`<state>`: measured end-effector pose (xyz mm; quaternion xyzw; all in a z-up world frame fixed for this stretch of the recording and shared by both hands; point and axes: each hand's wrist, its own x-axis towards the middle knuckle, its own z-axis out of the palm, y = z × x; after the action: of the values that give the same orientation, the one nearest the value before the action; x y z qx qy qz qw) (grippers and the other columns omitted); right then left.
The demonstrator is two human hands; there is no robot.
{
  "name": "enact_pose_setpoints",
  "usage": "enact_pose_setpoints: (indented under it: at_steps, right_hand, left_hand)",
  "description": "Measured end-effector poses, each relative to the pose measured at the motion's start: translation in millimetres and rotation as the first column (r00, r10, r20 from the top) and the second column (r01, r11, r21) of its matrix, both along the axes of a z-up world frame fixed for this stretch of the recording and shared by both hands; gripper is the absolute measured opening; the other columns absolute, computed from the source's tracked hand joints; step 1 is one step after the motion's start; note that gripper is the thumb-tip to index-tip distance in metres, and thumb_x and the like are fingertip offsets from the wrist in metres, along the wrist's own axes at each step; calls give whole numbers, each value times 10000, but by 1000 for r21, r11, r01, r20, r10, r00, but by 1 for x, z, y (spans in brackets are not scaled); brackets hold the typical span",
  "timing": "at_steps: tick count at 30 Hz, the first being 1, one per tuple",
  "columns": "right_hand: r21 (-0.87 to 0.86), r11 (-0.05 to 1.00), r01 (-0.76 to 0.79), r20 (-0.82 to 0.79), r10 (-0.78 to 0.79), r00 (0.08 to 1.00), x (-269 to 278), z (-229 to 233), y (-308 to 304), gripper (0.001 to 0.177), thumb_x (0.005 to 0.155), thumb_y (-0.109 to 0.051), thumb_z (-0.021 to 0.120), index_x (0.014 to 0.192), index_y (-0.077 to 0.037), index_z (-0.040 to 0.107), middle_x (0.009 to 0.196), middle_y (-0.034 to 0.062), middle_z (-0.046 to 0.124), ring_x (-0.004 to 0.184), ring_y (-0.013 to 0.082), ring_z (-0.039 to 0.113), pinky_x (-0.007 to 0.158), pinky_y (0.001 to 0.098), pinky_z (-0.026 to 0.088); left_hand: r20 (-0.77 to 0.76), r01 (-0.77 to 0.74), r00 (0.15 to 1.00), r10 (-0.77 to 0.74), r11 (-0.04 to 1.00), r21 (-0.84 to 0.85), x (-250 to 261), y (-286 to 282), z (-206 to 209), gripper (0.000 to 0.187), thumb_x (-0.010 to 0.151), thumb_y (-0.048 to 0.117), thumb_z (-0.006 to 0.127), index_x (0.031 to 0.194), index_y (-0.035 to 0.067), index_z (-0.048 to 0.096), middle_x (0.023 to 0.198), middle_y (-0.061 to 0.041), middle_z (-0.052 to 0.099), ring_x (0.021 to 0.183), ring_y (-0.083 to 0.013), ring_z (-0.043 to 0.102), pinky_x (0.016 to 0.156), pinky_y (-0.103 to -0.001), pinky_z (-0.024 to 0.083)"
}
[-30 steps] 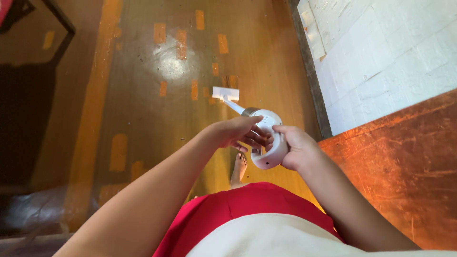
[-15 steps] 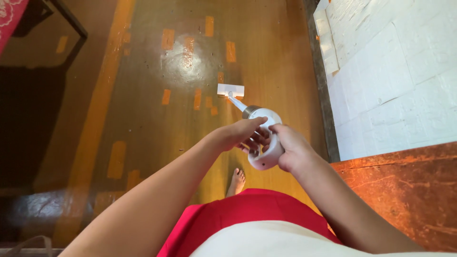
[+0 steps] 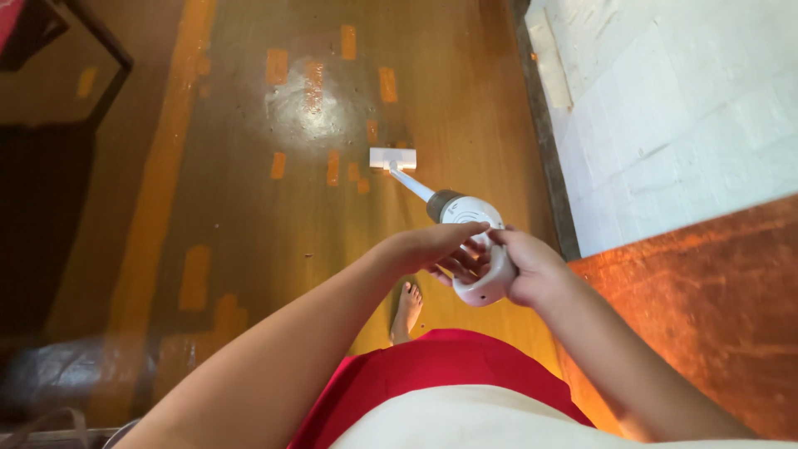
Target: The person vacuums the floor using a handheld vacuum cleaner while walking around the room.
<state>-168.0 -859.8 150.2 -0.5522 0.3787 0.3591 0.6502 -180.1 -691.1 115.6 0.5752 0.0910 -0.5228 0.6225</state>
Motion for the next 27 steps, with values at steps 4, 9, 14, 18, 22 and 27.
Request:
enact_pose_setpoints:
  at_steps: [4, 9, 14, 18, 22, 27]
  right_hand:
    - [-70, 996, 60, -36, -62, 997, -57, 24, -10, 296, 1029, -219, 519, 1280, -63, 540, 1034, 101, 670, 867, 203, 684, 777, 392, 604]
    - [-52, 984, 170, -43, -172, 984, -147, 46, -28, 269, 1020, -256, 592, 1225, -87, 551, 853, 52, 607, 629, 131, 576, 547, 289, 517]
    - [-97, 958, 271, -28, -275, 961, -208, 68, -38, 286, 1014, -252, 590, 1220, -55, 563, 846, 57, 611, 625, 125, 573, 541, 284, 505]
    - [-182, 934, 307, 8, -311, 950, -220, 83, -51, 307, 1014, -237, 570, 1247, -39, 562, 897, 75, 657, 671, 134, 622, 646, 314, 571]
    - [-137, 937, 322, 9, -324, 946, -209, 74, -62, 345, 1016, -224, 583, 1317, -63, 533, 1002, 78, 651, 755, 148, 655, 710, 324, 593]
    - [-45, 987, 157, 38, -155, 987, -162, 41, -80, 414, 985, -209, 580, 1390, -157, 516, 1098, 103, 604, 841, 195, 637, 696, 382, 606]
  left_hand:
    - [-25, 33, 999, -36, 994, -103, -48, 1, 20, 723, 936, 665, 338, 1300, 109, 622, 1151, -63, 752, 1008, -169, 745, 820, -363, 504]
    - [-12, 121, 992, -125, 980, -159, -117, -8, 37, 755, 930, 664, 353, 1323, 83, 633, 1084, -112, 768, 936, -199, 758, 781, -351, 528]
    - [-39, 190, 978, -205, 952, -240, -159, -22, 51, 801, 954, 670, 354, 1350, 22, 608, 1105, -148, 768, 932, -215, 756, 806, -359, 537]
    - [-60, 213, 968, -244, 924, -318, -162, -33, 62, 816, 940, 679, 335, 1392, 41, 569, 1150, -109, 760, 953, -180, 760, 823, -353, 517]
    - [-65, 227, 965, -255, 932, -282, -154, -45, 59, 801, 934, 680, 335, 1431, 81, 526, 1217, -92, 738, 1012, -149, 740, 841, -346, 496]
    - [-39, 209, 975, -218, 965, -160, -128, -59, 36, 762, 928, 661, 340, 1442, 125, 506, 1306, -69, 695, 1075, -129, 711, 832, -363, 489]
